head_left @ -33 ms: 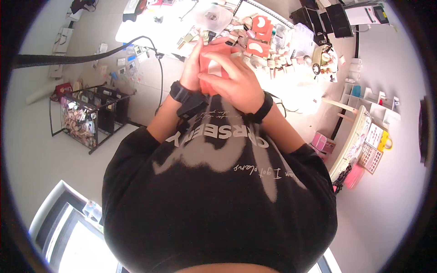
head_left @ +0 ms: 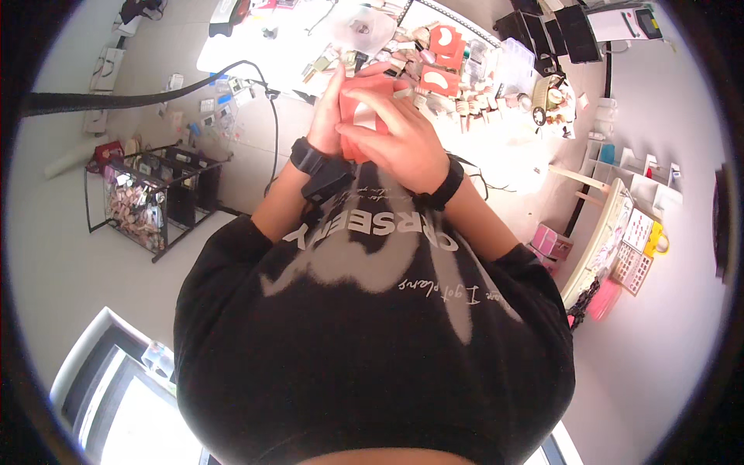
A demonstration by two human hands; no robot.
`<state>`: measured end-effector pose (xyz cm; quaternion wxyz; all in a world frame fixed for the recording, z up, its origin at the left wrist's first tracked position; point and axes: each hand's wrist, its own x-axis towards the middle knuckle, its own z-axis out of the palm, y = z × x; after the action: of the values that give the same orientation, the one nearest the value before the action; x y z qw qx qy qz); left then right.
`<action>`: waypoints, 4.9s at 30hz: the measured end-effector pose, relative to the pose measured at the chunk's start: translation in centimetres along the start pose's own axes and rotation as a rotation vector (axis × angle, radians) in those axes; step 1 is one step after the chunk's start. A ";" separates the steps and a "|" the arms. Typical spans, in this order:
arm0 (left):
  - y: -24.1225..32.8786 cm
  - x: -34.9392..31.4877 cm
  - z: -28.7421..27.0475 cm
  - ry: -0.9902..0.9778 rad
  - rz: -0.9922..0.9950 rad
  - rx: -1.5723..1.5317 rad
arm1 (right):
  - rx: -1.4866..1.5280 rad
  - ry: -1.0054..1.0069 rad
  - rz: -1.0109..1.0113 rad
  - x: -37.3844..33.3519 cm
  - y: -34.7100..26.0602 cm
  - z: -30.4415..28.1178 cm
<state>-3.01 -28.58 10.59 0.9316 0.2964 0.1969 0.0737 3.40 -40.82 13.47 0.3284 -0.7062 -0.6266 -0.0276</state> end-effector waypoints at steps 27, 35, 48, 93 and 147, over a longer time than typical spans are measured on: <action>-0.4 1.0 -2.3 0.030 0.206 -0.093 | -0.010 -0.120 -0.048 0.9 1.3 -2.2; -0.5 1.8 -0.9 -0.063 0.182 -0.031 | 0.022 -0.001 0.080 0.6 1.6 -2.6; 0.3 -0.9 4.7 -0.148 0.215 0.309 | 0.258 0.179 -0.063 -1.0 4.1 -2.0; -0.7 0.4 1.8 -0.176 -0.027 -0.157 | 0.240 0.200 0.046 -1.2 4.5 -3.6; -0.8 1.2 -0.8 -0.156 -0.031 -0.253 | 0.284 0.160 0.805 -9.8 22.5 1.3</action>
<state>-2.26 -28.50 9.11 0.9750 0.1785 0.1179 0.0601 21.17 -48.66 -1.59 0.4545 -0.8377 -0.2712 0.1347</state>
